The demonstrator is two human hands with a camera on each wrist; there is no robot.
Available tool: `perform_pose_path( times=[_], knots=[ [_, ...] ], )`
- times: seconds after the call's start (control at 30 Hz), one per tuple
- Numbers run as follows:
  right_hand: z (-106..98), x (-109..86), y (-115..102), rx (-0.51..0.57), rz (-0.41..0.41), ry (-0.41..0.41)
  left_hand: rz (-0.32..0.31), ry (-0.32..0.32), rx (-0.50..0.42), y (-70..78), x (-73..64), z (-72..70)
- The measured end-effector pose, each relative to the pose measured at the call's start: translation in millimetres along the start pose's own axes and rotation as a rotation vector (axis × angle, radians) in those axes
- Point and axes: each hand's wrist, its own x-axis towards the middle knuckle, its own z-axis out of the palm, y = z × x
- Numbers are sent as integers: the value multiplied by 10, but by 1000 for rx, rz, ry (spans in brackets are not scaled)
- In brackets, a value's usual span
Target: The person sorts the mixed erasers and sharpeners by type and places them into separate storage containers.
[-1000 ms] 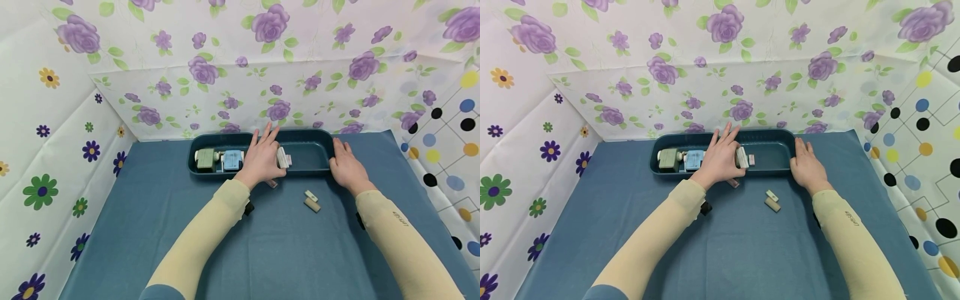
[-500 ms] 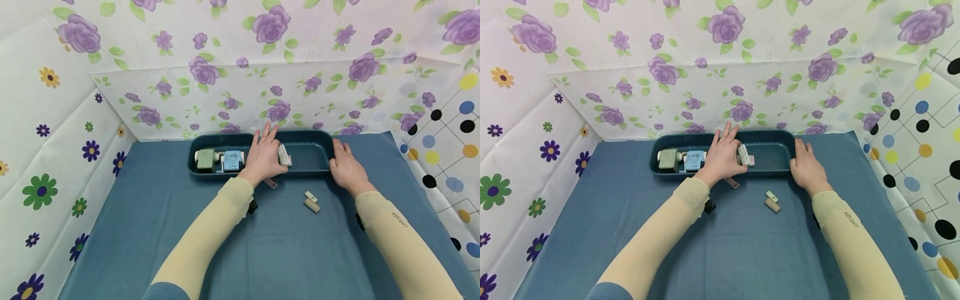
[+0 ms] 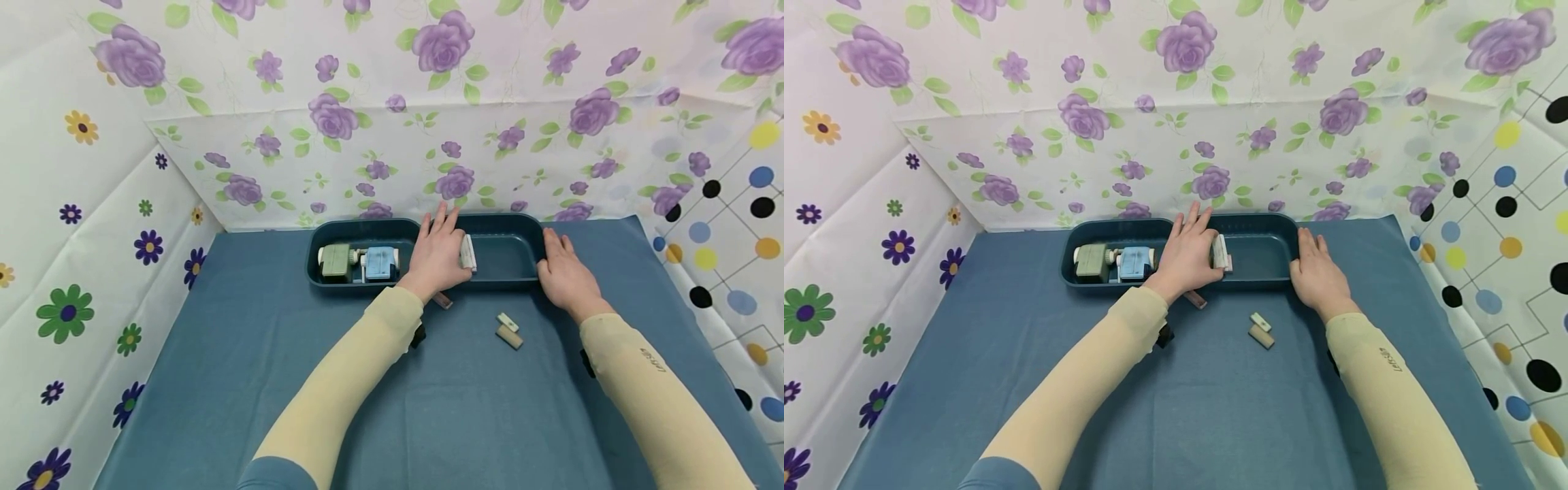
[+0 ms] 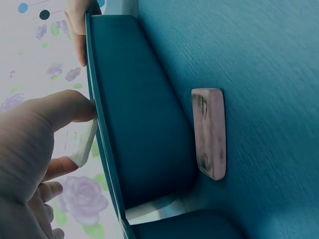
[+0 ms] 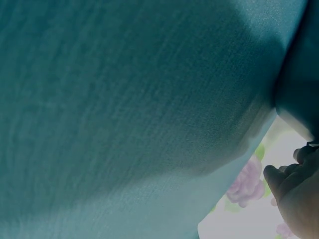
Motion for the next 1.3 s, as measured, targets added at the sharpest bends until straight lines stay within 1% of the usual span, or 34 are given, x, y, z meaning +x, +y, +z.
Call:
perform_pose_path(
  times=[0.17, 0.4, 0.53, 0.8, 0.97, 1.1, 1.3],
  knots=[
    [-4, -4, -6, 1, -2, -1, -1, -13, 43, 51, 63, 6],
    [-8, -7, 1, 3, -3, -3, 1, -36, 75, 139, 172, 11],
    [-9, -5, 14, 1, -3, -3, 9, -56, 115, 198, 237, 53],
    [-17, -21, -23, 9, 0, 0, 6, -87, 142, 288, 337, 158],
    [-1, -6, -26, 10, -1, 3, 8, -100, 143, 249, 340, 161],
    [2, -2, -19, 15, -4, 0, 7, -105, 148, 207, 310, 133],
    [7, -8, -3, 19, -2, -1, 5, -94, 126, 158, 264, 110]
  ],
)
